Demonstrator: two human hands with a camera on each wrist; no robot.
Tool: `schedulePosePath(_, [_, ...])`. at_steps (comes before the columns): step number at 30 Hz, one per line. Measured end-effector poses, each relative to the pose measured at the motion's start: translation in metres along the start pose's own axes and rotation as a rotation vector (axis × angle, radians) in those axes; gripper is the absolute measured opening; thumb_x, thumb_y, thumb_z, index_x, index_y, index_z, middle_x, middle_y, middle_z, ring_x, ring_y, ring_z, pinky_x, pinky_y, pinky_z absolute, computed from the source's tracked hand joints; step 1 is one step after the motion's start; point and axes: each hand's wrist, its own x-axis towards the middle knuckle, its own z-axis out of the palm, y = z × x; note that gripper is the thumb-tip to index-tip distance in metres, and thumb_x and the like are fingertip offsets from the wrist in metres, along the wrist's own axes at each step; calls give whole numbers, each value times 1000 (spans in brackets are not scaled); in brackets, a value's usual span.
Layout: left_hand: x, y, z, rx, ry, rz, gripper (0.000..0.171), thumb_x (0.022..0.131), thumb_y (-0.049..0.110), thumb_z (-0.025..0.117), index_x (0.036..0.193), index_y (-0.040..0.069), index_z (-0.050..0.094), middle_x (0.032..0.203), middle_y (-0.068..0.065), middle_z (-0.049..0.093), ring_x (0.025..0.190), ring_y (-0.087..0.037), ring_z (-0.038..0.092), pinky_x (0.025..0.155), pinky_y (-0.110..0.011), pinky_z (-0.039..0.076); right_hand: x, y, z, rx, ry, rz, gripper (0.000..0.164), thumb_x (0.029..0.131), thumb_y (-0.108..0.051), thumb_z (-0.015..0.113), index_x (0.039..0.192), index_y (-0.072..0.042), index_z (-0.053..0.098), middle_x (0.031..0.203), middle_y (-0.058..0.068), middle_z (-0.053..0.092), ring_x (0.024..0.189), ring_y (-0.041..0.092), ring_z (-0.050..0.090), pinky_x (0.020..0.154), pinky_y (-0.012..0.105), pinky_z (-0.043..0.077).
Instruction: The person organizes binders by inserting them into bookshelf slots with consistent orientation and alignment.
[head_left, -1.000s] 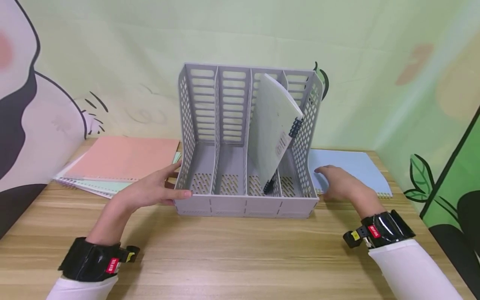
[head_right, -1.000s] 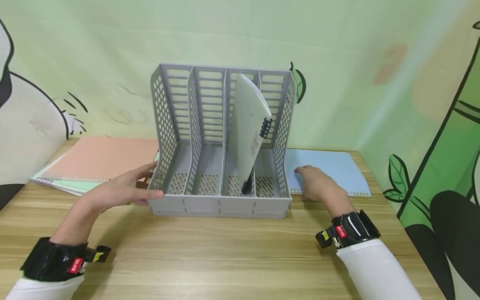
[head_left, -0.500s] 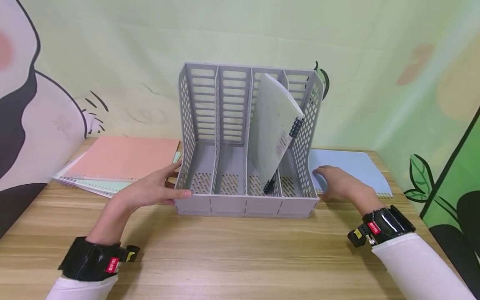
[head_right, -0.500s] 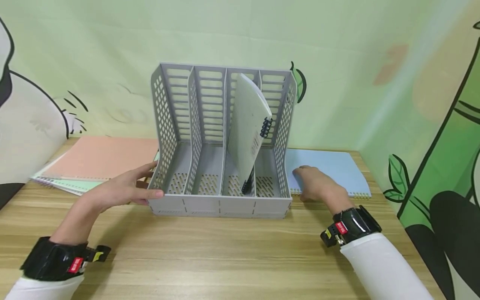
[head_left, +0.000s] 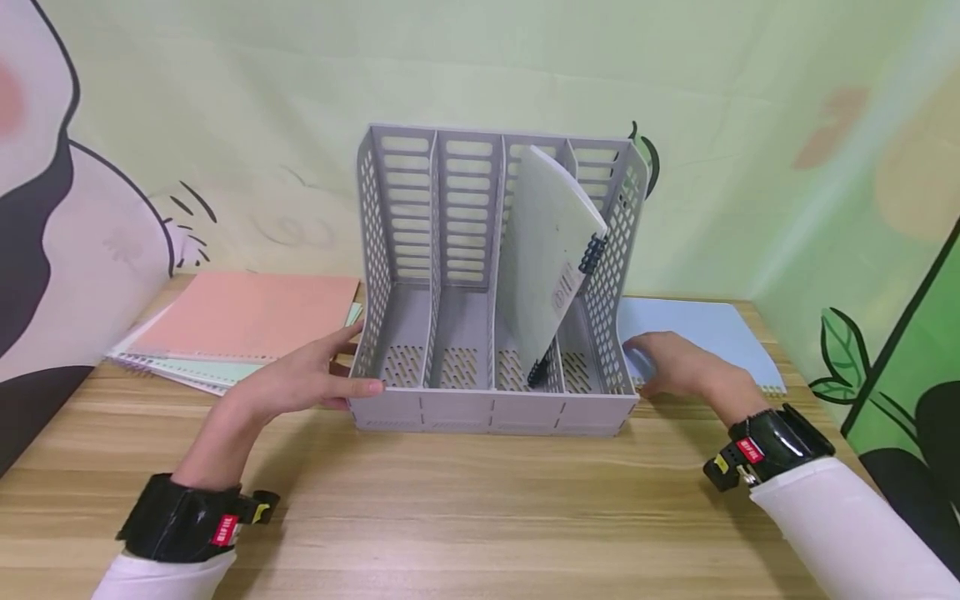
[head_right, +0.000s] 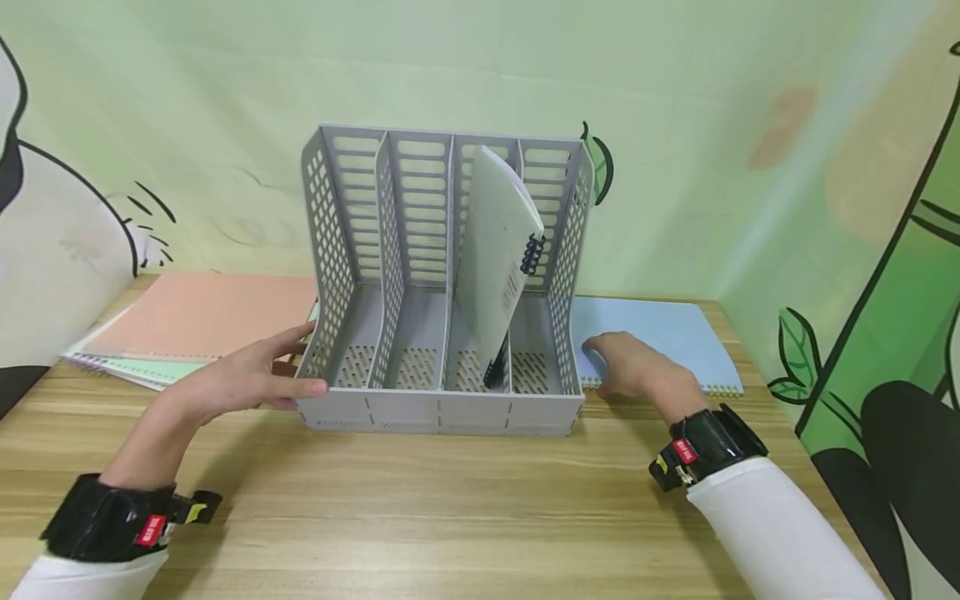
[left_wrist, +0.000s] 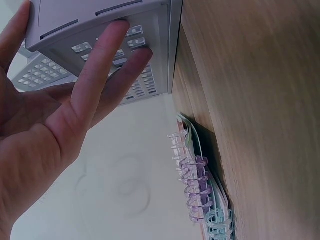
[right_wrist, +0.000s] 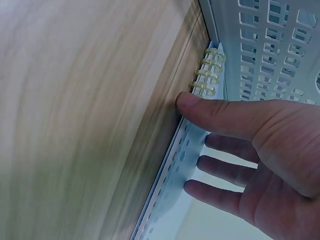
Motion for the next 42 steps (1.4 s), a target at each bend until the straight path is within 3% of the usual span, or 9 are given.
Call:
schedulePosePath(13, [0,-1,0,-28,-11,-1,104,87,25,77,159,12,3,145,-26,31,114,-35,56,77,-40,54,-1,0,-5,-2,-42,-6,63,73,-7,84,127,8,57,120,24,60,114,43,55,97,51,40])
schedulePosePath(27, [0,0,0,-22,-12,11,103,88,25,77,159,13,4,145,-26,31,115,-35,56,78,-40,54,-7,11,-1,-20,-12,-166,56,77,-9,80,124,12,58,115,22,62,108,39,60,92,49,44])
schedulePosePath(34, [0,-2,0,3,-5,14,102,88,28,77,159,12,5,146,-25,32,115,-34,56,79,-40,53,-9,12,0,-31,-34,-179,51,84,-11,76,125,12,57,118,20,62,112,38,59,95,47,43])
schedulePosePath(42, [-1,-1,1,3,-1,7,103,88,28,76,159,11,4,145,-26,31,114,-34,56,79,-40,53,-10,14,-1,-84,-38,-217,44,84,-12,76,120,9,61,111,15,65,104,32,63,90,45,47])
